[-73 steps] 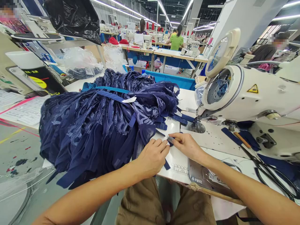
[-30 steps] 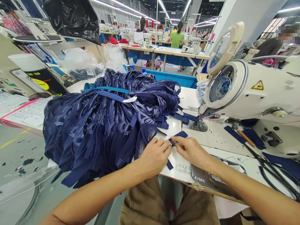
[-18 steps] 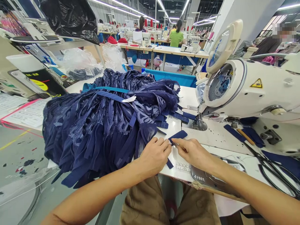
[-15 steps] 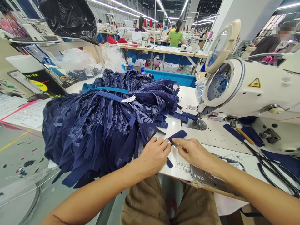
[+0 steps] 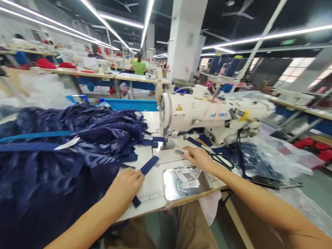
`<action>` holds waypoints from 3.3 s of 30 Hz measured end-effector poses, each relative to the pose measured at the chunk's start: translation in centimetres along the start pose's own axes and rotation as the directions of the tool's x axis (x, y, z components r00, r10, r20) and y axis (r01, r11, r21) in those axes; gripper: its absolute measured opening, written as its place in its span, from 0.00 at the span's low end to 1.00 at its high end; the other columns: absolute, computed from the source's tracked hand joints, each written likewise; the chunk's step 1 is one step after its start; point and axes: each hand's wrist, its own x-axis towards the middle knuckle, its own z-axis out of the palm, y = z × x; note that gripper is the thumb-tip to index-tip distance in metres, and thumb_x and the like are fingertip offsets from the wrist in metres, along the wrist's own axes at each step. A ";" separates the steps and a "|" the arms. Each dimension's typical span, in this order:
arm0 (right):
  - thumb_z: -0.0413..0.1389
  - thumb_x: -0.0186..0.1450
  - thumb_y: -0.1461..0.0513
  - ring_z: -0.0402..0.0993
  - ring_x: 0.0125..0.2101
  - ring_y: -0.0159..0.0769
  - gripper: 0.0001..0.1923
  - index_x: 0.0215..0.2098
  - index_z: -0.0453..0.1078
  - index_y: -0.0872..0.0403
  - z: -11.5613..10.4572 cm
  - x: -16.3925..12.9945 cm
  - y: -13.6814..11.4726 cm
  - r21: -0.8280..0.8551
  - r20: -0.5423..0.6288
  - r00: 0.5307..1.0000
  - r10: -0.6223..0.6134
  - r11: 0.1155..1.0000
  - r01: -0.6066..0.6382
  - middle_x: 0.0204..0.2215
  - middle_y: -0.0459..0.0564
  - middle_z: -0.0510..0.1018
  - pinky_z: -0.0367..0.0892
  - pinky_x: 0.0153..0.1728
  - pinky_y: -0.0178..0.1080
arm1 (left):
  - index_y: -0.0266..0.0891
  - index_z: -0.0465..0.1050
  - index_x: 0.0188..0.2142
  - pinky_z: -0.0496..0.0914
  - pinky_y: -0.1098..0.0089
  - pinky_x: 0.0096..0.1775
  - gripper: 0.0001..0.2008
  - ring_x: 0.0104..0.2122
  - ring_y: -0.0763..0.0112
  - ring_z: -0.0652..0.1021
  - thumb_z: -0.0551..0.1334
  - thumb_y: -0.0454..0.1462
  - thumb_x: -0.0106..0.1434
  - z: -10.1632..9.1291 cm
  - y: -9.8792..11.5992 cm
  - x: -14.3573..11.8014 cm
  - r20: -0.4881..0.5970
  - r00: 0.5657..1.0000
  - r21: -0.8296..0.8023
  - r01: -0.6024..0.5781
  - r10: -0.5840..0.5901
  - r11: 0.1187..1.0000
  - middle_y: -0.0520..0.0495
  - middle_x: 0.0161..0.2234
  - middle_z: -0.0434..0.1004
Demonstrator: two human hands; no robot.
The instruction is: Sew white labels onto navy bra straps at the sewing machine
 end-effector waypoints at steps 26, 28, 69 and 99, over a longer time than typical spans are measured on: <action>0.43 0.60 0.67 0.63 0.15 0.32 0.12 0.25 0.65 0.52 0.1 -0.7 3.9 -0.398 -0.386 0.888 -0.250 0.914 0.084 0.26 0.53 0.67 0.43 0.13 0.33 | 0.37 0.66 0.32 0.58 0.74 0.27 0.06 0.19 0.76 0.67 0.54 0.34 0.53 0.2 0.1 -0.6 -0.053 0.828 -0.999 -0.047 -0.558 0.025 0.55 0.16 0.68; 0.42 0.61 0.65 0.63 0.17 0.33 0.12 0.26 0.65 0.50 0.1 -2.0 2.6 -0.300 -0.430 0.819 -0.381 0.916 0.268 0.23 0.51 0.67 0.47 0.14 0.35 | 0.36 0.69 0.34 0.59 0.74 0.29 0.09 0.19 0.77 0.68 0.57 0.36 0.52 0.3 -0.1 -0.8 -0.001 0.844 -0.989 -0.080 -0.537 -0.124 0.54 0.16 0.69; 0.37 0.60 0.72 0.60 0.16 0.27 0.26 0.56 0.53 0.56 0.6 -2.0 -11.7 0.064 -0.414 0.706 -0.575 0.755 0.652 0.23 0.46 0.67 0.54 0.17 0.30 | 0.34 0.71 0.26 0.66 0.69 0.37 0.11 0.25 0.72 0.74 0.68 0.37 0.44 0.4 0.6 -2.2 0.078 0.691 -0.799 -0.387 -0.718 -0.459 0.49 0.23 0.74; 0.40 0.65 0.65 0.59 0.17 0.27 0.20 0.53 0.58 0.55 1.5 -1.8 -12.0 0.562 -0.410 0.833 -0.372 0.616 0.552 0.18 0.42 0.64 0.58 0.19 0.31 | 0.34 0.65 0.27 0.62 0.75 0.26 0.11 0.17 0.78 0.70 0.64 0.39 0.49 -0.1 1.0 -1.3 -0.026 0.739 -0.830 -0.391 -0.673 -0.397 0.51 0.21 0.72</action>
